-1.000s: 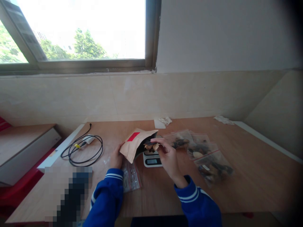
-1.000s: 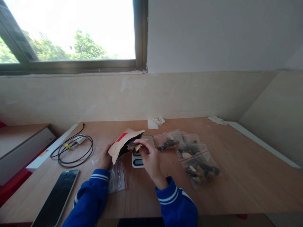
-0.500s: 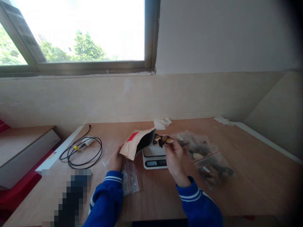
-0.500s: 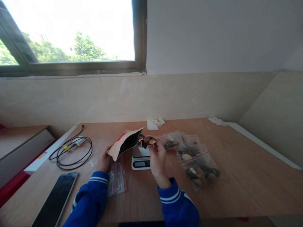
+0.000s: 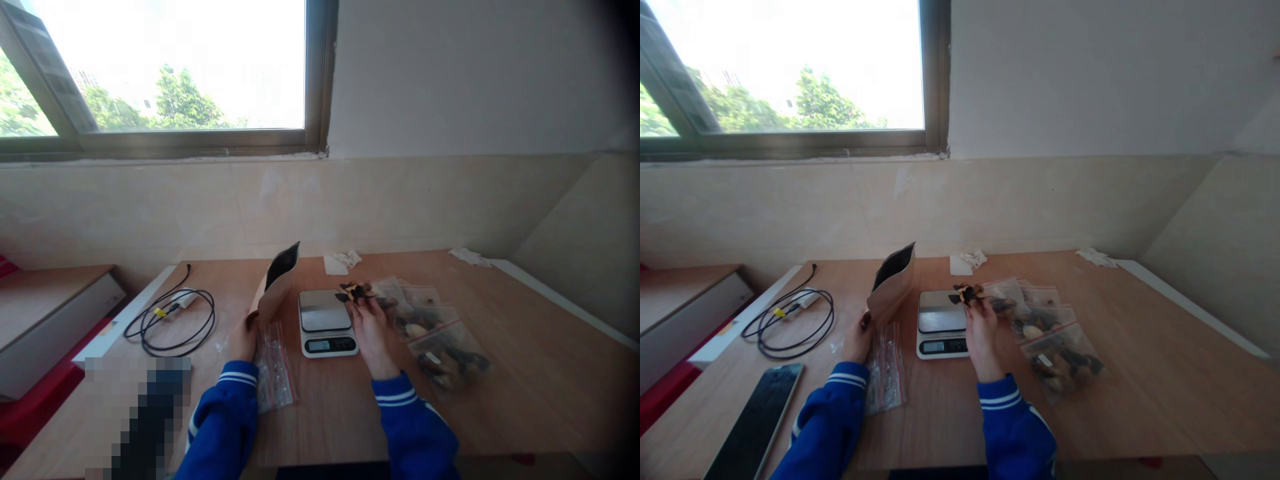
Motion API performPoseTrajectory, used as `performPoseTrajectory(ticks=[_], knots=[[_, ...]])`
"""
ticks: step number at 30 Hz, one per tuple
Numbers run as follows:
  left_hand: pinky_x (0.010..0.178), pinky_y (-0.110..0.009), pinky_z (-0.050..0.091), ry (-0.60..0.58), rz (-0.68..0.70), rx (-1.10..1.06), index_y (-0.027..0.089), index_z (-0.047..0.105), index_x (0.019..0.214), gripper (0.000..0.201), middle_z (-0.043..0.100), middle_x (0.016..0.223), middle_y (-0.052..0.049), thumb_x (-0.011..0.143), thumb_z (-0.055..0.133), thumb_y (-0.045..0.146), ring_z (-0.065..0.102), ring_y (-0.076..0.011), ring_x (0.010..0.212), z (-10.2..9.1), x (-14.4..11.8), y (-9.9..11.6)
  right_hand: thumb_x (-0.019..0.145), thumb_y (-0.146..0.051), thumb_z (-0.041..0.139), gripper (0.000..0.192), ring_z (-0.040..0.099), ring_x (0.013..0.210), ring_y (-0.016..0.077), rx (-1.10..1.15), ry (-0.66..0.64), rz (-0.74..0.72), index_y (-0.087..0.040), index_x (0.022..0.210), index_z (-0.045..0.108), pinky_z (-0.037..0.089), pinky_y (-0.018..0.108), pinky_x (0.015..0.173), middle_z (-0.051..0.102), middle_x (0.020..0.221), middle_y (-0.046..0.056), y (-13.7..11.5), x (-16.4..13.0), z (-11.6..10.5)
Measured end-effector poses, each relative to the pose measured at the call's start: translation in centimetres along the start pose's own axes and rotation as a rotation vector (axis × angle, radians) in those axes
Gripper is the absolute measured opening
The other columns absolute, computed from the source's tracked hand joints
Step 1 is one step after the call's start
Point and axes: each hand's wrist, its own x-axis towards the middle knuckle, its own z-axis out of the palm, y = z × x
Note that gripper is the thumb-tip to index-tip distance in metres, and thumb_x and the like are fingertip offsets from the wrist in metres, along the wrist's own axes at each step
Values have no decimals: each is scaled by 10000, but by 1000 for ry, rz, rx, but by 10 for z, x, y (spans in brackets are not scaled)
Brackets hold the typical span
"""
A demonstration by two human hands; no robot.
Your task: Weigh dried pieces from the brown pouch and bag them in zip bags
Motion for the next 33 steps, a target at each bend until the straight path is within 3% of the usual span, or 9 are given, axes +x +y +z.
performPoseTrajectory(ticks=[4, 7, 15, 21, 28, 33], knots=[[883, -359, 500, 7, 18, -24, 180, 613, 1141, 334, 711, 1063, -73, 824, 508, 191, 661, -230, 975, 0, 0, 1, 663, -313, 698, 295, 637, 881, 215, -268, -9, -94, -153, 905, 647, 478, 417, 870, 698, 918, 64, 23, 4, -1], [876, -361, 503, 9, 7, -11, 174, 604, 1157, 355, 712, 1057, -80, 811, 525, 183, 661, -236, 972, -2, 0, 2, 702, -340, 653, 325, 636, 916, 243, -461, -90, -148, -131, 951, 657, 472, 430, 883, 701, 968, 108, 35, 9, 0], [872, -345, 506, 9, 33, -27, 186, 617, 1120, 325, 714, 1046, -62, 811, 517, 188, 663, -222, 967, -1, 0, 3, 798, -318, 547, 265, 645, 913, 229, -726, -349, -295, -172, 965, 691, 511, 361, 804, 702, 1002, 98, 31, 7, 0], [881, -361, 499, -11, 38, -25, 175, 600, 1141, 331, 703, 1077, -77, 826, 507, 213, 655, -230, 978, -1, 1, 2, 804, -403, 555, 366, 648, 902, 253, -795, -244, -285, -137, 1020, 683, 502, 391, 804, 703, 1018, 136, 35, 12, -14], [881, -361, 496, 0, 38, 11, 184, 592, 1171, 357, 705, 1066, -70, 824, 511, 211, 653, -229, 982, -1, 1, 0, 803, -469, 532, 394, 617, 690, 205, -898, -176, -298, -130, 940, 678, 489, 324, 666, 710, 840, 107, 36, 26, -12], [878, -358, 497, 6, 34, 20, 170, 595, 1169, 359, 703, 1073, -83, 823, 515, 219, 656, -234, 977, -1, 1, 0, 802, -468, 517, 385, 614, 686, 221, -937, -132, -300, -130, 910, 668, 472, 329, 655, 698, 781, 103, 33, 34, -17]])
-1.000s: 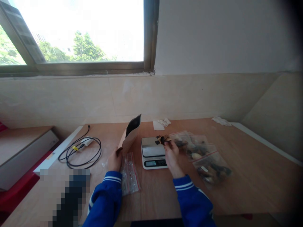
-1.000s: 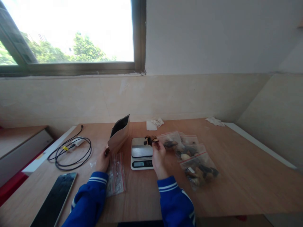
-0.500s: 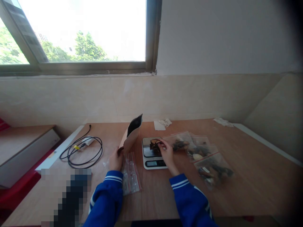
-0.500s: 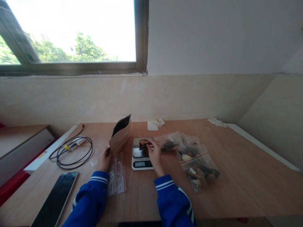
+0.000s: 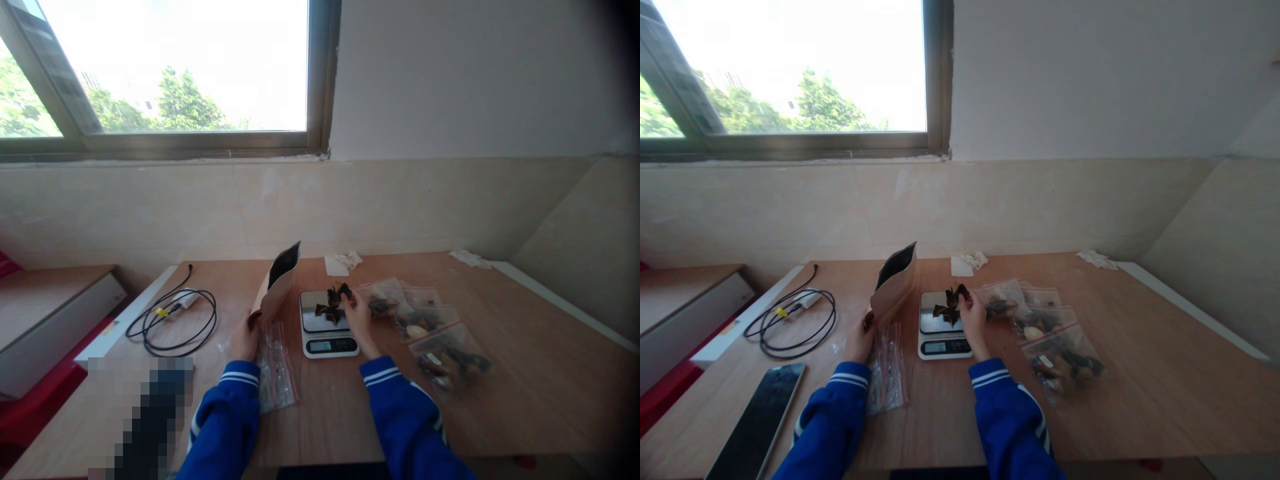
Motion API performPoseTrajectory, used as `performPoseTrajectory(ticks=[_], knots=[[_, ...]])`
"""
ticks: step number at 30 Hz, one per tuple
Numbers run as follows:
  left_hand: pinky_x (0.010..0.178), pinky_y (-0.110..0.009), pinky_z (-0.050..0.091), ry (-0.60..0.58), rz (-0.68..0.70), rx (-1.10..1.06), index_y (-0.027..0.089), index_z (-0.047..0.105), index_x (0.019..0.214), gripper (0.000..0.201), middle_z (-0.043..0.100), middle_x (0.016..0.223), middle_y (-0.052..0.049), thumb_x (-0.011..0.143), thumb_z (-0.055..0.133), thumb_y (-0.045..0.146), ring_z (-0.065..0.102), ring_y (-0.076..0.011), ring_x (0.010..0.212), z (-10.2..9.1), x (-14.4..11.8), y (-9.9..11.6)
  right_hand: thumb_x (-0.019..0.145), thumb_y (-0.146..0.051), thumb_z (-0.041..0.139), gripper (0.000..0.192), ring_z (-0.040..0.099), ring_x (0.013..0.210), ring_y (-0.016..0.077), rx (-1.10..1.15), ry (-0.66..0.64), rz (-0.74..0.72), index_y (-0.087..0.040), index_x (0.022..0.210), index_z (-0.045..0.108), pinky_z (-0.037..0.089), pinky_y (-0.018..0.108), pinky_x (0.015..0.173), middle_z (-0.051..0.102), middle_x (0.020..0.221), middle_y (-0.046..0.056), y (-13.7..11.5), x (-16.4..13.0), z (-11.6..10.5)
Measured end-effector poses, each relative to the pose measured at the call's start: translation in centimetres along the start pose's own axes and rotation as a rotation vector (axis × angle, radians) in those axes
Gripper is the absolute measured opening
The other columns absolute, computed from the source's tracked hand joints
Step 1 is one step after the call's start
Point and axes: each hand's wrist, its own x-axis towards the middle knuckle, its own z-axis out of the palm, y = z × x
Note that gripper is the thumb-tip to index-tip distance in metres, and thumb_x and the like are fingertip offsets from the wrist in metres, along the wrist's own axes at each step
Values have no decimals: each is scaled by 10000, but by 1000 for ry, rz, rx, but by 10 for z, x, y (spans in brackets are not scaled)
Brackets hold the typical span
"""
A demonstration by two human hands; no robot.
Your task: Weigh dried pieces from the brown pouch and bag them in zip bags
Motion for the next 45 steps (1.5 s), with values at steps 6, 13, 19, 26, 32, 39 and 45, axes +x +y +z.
performPoseTrajectory(ticks=[6, 13, 19, 26, 32, 39, 45], knots=[[885, -348, 495, -2, 16, -27, 172, 602, 1155, 345, 703, 1070, -78, 823, 516, 211, 654, -221, 985, 1, 0, -1, 776, -476, 521, 371, 633, 703, 239, -17, -45, 8, -148, 865, 669, 472, 330, 647, 708, 785, 100, 4, 8, -2], [929, -381, 471, -15, -2, -45, 169, 581, 1195, 372, 695, 1096, -82, 832, 511, 205, 640, -225, 1016, 3, 1, -4, 750, -461, 549, 362, 623, 707, 247, -43, -83, -6, -139, 856, 677, 461, 353, 685, 703, 782, 107, 5, 9, -2], [926, -394, 473, -23, -8, -13, 153, 555, 1229, 398, 682, 1125, -100, 841, 507, 225, 634, -237, 1032, 3, 1, -6, 764, -497, 547, 434, 640, 696, 249, 0, -116, 31, -119, 919, 694, 477, 353, 660, 723, 822, 124, 9, 9, -5], [916, -379, 486, -18, 17, -37, 176, 583, 1196, 372, 697, 1096, -81, 839, 514, 256, 647, -234, 1012, 2, 1, -5, 774, -523, 540, 446, 662, 713, 259, 76, -135, 74, -123, 885, 702, 491, 337, 621, 732, 820, 114, 2, 2, -19], [930, -371, 480, -8, -2, -42, 199, 590, 1174, 357, 693, 1115, -63, 825, 524, 239, 637, -235, 1040, 2, 0, -1, 755, -499, 561, 441, 643, 684, 257, 24, -91, 91, -118, 930, 695, 483, 344, 621, 724, 796, 115, 2, -12, -35], [902, -359, 498, -8, -2, -34, 182, 598, 1163, 353, 700, 1092, -74, 820, 531, 232, 652, -233, 1010, 1, 0, 0, 733, -504, 580, 446, 632, 651, 236, -76, -56, 28, -136, 983, 614, 486, 339, 601, 684, 729, 84, 9, -24, -32], [919, -377, 489, -23, -20, -46, 196, 601, 1146, 335, 690, 1117, -66, 822, 519, 209, 639, -233, 1039, 2, 1, -1, 771, -488, 573, 324, 612, 776, 251, -164, -44, -122, -172, 788, 645, 484, 394, 734, 670, 809, 113, 3, -21, -32]])
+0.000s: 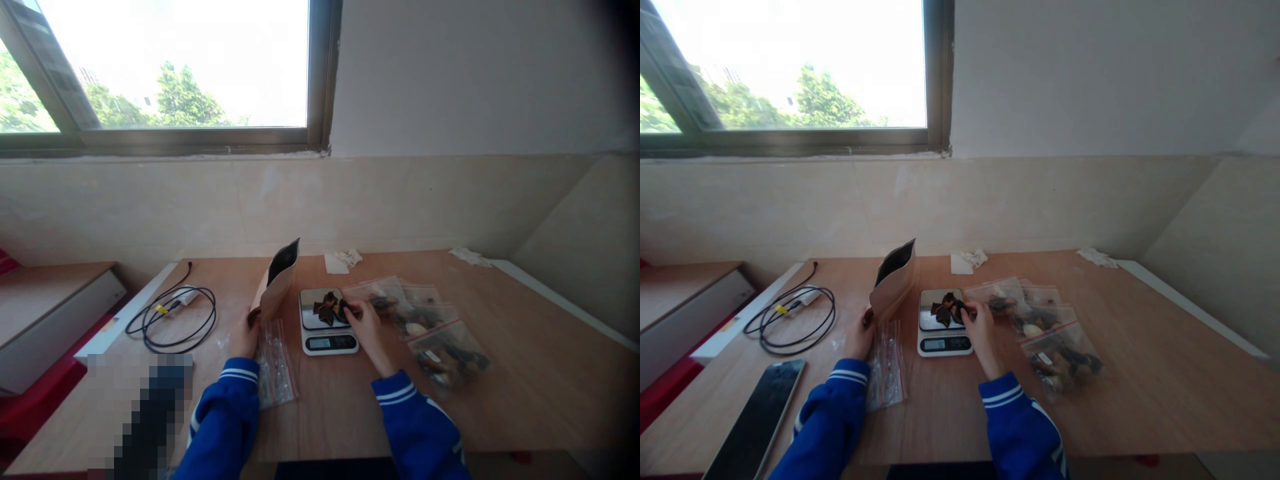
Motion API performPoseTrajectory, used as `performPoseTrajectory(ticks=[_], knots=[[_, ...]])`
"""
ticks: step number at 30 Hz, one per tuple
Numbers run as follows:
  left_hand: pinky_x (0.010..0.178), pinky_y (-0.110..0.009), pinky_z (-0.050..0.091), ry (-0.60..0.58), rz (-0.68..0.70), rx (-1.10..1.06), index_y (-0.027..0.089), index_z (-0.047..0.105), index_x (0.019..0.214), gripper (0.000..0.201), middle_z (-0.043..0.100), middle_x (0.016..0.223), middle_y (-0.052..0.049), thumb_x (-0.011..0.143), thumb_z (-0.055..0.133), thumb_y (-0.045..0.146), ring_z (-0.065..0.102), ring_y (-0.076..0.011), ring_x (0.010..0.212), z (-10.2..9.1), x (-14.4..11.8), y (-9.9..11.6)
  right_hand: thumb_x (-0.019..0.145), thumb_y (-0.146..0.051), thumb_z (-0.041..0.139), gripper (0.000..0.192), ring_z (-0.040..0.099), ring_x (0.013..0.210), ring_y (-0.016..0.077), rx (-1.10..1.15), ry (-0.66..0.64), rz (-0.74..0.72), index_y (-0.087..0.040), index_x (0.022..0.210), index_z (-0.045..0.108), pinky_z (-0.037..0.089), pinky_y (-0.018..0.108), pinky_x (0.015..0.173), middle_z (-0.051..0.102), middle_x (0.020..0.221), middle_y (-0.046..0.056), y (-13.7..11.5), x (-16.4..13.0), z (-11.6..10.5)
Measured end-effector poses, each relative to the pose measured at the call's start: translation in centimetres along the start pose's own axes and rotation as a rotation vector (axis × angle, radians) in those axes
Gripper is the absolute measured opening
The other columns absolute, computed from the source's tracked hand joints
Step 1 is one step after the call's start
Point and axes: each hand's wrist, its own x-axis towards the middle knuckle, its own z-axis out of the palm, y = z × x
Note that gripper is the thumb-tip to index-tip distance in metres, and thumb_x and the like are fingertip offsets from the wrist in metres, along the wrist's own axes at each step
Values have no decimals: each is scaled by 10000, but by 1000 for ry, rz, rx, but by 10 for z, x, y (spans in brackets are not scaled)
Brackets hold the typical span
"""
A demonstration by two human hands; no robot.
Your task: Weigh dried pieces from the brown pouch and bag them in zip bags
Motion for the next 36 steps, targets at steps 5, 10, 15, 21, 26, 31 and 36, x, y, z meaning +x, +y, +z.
performPoseTrajectory(ticks=[5, 10, 15, 21, 26, 31, 36], knots=[[921, -381, 485, -3, 16, -23, 177, 598, 1146, 329, 695, 1099, -75, 835, 515, 243, 640, -237, 1028, -1, 0, 3, 834, -426, 521, 311, 600, 753, 225, -17, 9, -17, -161, 890, 674, 470, 362, 712, 672, 883, 115, -20, 1, -8], [916, -378, 484, -1, 10, -23, 169, 590, 1157, 337, 696, 1097, -77, 838, 506, 234, 642, -230, 1015, -2, 0, 4, 837, -414, 551, 301, 612, 718, 205, 140, -154, -17, -175, 978, 665, 465, 322, 677, 694, 875, 82, -49, -4, 0], [902, -360, 492, -17, 3, -15, 170, 581, 1174, 353, 698, 1094, -78, 835, 510, 237, 649, -226, 1010, -2, -1, 4, 834, -318, 588, 158, 618, 770, 207, 45, -304, -148, -202, 927, 640, 454, 325, 720, 679, 833, 50, -69, -11, 19], [906, -351, 494, 9, 26, -14, 177, 612, 1124, 324, 701, 1085, -69, 818, 520, 224, 651, -222, 1008, -3, -1, 5, 877, -252, 538, 118, 569, 887, 244, -349, -361, -378, -219, 883, 650, 415, 360, 788, 643, 902, 73, -81, -9, 28], [907, -363, 496, -7, 32, -47, 184, 615, 1111, 314, 704, 1077, -63, 818, 512, 232, 652, -225, 1002, -2, 0, 5, 916, -180, 418, 233, 559, 967, 221, -402, -338, -351, -187, 1012, 631, 410, 331, 852, 619, 1016, 92, -74, 14, 22], [907, -368, 498, 3, 41, -64, 176, 617, 1114, 321, 703, 1081, -69, 818, 506, 228, 649, -232, 1010, -2, -1, 6, 880, -152, 479, 226, 562, 1029, 218, -417, -460, -254, -145, 1059, 616, 399, 323, 910, 642, 1050, 104, -51, 38, 15], [894, -351, 501, 0, 55, -57, 184, 626, 1103, 314, 707, 1066, -60, 812, 512, 210, 655, -225, 991, -3, -1, 7, 859, -153, 525, 201, 578, 1013, 204, -386, -475, -222, -139, 1036, 619, 418, 300, 888, 654, 1024, 92, -38, 42, 13]])
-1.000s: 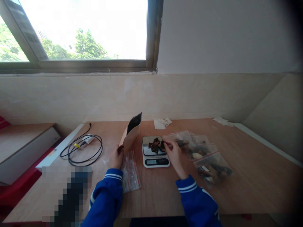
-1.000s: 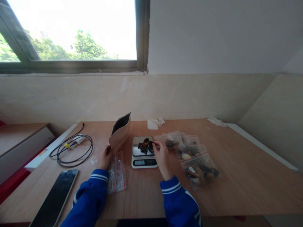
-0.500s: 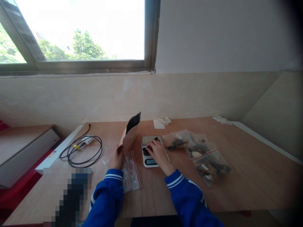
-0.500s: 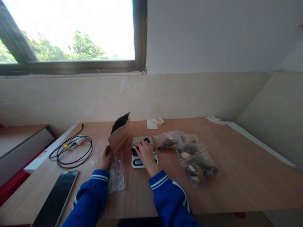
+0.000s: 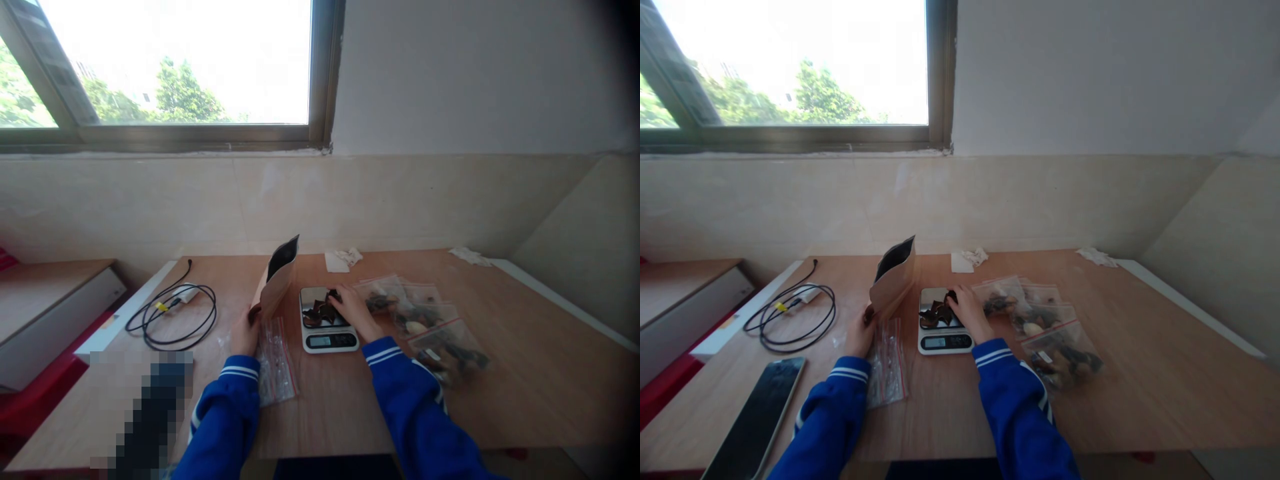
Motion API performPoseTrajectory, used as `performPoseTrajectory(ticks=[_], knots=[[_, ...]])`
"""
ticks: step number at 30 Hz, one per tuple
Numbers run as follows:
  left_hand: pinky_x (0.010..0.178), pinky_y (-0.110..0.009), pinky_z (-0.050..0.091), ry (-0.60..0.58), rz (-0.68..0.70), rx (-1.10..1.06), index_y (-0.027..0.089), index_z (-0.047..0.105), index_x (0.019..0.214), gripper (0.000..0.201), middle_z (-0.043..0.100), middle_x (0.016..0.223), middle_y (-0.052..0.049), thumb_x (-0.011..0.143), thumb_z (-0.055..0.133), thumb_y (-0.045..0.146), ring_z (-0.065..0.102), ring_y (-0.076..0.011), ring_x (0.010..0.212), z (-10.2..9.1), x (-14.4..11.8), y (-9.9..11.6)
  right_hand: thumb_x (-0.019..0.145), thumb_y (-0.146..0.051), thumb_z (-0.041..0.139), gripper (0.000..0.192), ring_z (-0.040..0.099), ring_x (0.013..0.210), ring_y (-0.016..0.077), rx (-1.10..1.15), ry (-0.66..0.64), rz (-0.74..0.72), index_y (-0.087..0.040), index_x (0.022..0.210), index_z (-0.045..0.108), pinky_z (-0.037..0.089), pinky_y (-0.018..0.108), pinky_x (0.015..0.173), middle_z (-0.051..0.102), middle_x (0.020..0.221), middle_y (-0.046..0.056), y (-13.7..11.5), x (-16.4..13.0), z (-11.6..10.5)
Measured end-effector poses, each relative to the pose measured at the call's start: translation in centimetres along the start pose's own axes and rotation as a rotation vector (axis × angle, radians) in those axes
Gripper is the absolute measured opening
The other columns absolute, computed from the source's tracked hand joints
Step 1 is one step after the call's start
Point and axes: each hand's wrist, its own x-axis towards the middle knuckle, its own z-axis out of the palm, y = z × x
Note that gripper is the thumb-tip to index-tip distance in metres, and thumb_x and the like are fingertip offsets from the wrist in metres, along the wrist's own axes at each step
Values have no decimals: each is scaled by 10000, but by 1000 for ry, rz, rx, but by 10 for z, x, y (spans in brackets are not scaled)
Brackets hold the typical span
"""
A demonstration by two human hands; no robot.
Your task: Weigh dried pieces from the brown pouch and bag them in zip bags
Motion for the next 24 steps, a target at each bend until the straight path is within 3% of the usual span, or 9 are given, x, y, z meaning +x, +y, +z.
performPoseTrajectory(ticks=[13, 17, 21, 24], knots=[[909, -391, 487, 5, -28, 56, 175, 595, 1159, 351, 689, 1104, -88, 825, 515, 243, 634, -249, 1031, 2, 1, -4, 846, -129, 516, 194, 631, 943, 194, 111, 50, -16, -171, 936, 683, 446, 301, 865, 700, 939, 77, -21, 22, 10], [912, -379, 486, 7, -18, 46, 182, 590, 1162, 350, 693, 1099, -76, 824, 514, 229, 637, -237, 1026, 2, 0, -4, 867, -147, 459, 237, 623, 957, 201, 158, 119, -11, -162, 987, 663, 458, 328, 866, 690, 976, 85, -20, 21, 10], [913, -370, 490, 10, -5, 20, 165, 604, 1134, 334, 697, 1087, -82, 817, 517, 227, 646, -230, 1009, 1, 0, -2, 871, -140, 409, 260, 610, 930, 207, 290, 283, -58, -158, 993, 637, 478, 349, 834, 654, 985, 94, -30, 14, -14], [920, -371, 486, 3, 10, 1, 139, 592, 1148, 354, 695, 1092, -102, 812, 517, 221, 645, -234, 1013, 1, -1, 0, 871, -110, 396, 267, 596, 938, 206, 366, 363, -183, -186, 959, 636, 468, 362, 865, 635, 957, 75, -55, 8, -43]])
